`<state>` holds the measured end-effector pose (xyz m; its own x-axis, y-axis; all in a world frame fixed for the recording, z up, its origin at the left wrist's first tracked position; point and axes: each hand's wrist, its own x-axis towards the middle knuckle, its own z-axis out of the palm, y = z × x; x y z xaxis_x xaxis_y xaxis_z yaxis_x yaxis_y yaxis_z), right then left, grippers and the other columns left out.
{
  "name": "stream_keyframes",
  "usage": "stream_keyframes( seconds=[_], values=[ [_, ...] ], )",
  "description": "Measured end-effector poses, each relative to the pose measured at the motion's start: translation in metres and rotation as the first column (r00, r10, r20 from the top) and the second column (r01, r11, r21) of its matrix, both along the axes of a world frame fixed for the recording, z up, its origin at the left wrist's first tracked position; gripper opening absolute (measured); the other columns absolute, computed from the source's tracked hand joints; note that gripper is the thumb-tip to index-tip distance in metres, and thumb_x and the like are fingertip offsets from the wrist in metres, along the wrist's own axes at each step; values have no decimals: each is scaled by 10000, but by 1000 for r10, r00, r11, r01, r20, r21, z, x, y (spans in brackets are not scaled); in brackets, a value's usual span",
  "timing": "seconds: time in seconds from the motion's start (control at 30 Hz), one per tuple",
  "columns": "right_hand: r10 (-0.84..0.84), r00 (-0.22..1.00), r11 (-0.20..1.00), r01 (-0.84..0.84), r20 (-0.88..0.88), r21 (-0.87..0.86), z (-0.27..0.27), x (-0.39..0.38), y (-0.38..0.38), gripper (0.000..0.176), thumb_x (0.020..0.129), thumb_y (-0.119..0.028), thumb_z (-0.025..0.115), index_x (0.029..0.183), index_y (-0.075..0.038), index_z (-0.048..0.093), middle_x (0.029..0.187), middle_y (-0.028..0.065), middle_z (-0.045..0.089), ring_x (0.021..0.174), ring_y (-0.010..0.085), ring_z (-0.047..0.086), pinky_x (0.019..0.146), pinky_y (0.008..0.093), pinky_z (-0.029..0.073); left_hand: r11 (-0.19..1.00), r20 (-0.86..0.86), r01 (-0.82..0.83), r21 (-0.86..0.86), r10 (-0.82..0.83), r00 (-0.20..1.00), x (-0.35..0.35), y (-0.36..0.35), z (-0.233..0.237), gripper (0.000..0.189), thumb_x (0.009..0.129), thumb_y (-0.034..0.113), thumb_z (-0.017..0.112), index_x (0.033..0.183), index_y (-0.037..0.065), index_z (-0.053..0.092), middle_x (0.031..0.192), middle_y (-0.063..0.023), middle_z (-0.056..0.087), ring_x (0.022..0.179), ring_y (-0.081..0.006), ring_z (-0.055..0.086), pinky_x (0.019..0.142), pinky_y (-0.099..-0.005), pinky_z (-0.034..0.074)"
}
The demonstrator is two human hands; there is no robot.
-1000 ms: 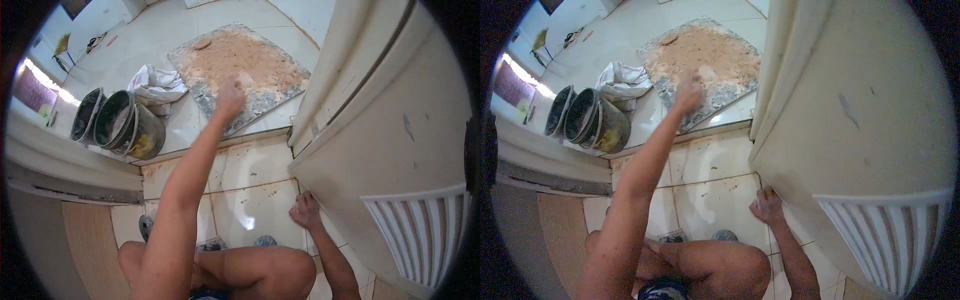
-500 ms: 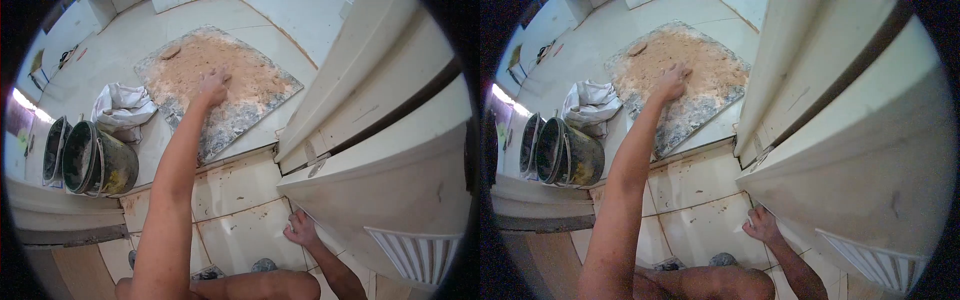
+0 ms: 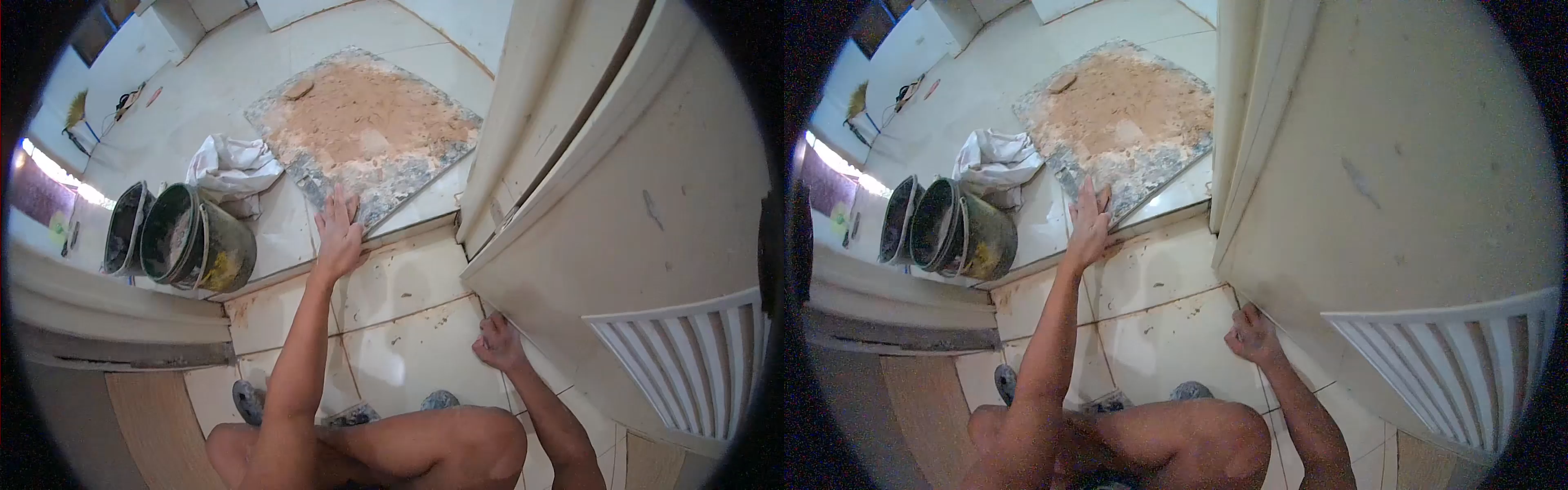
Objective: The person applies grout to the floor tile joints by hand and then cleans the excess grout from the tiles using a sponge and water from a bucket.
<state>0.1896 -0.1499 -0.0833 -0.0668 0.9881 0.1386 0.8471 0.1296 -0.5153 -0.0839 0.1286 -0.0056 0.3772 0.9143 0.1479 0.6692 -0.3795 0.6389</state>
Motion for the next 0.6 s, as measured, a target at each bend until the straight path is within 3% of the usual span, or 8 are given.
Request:
stream_keyframes(
  seconds=[0.03,0.13,0.2,0.37,0.4,0.47,0.53,0.6],
  values=[
    [8,1000,1000,-9,-11,-7,-2,0,-1,308,640,-108,613,917,-23,508,871,172,459,792,380,519,665,488,472,997,-42,-29,-65,26,999,-4,-10,1,681,878,225,370,1496,10,183,1584,-169,61,1460,-370,11,1119,-609,-23],
    [12,1000,989,-16,27,147,-7,-1,2,299,643,-93,618,914,-32,507,887,171,459,808,384,527,685,500,471,996,-201,-74,-47,64,978,-6,-19,0,684,877,236,379,1495,12,189,1587,-151,74,1455,-380,51,1119,-619,-11],
    [5,1000,990,-6,9,141,-2,-3,2,293,652,-93,614,918,-32,508,895,170,461,815,381,532,686,501,474,996,-274,-84,-7,79,958,-7,-21,9,680,877,240,382,1494,17,200,1588,-140,84,1454,-382,63,1115,-628,-8],
    [-21,998,995,15,57,100,10,-3,0,281,671,-94,607,928,-31,511,917,169,463,827,374,541,675,500,486,995,-451,11,103,37,892,-14,-31,19,686,852,224,420,1498,83,237,1538,-79,298,1449,-380,107,1114,-632,6],
    [-26,995,993,15,96,116,11,-3,0,279,675,-95,604,931,-31,512,923,168,464,828,372,542,683,492,489,995,-458,14,101,34,888,-20,-23,13,686,852,224,420,1498,83,237,1538,-79,298,1449,-380,107,1114,-632,6],
    [-29,991,992,13,128,124,8,-5,-3,278,679,-95,601,934,-30,514,929,167,464,829,370,543,691,485,492,997,-252,-1,77,20,968,-31,-5,-6,700,834,188,426,1501,100,232,1485,-77,396,1450,-365,120,1114,-628,-4],
    [-56,998,998,56,-2,-15,3,-5,-2,265,678,-99,605,918,-25,521,932,164,465,849,363,542,721,483,485,995,-212,27,94,-7,977,-26,-12,1,688,831,179,421,1494,99,255,1479,-86,404,1456,-350,108,1118,-620,-11],
    [-40,999,997,37,30,67,1,-3,-1,254,677,-101,605,905,-23,524,934,164,465,863,360,541,730,478,484,992,-166,61,107,-43,985,-18,-20,6,678,828,170,415,1487,98,277,1474,-95,412,1461,-336,95,1121,-611,-18]
  ],
)
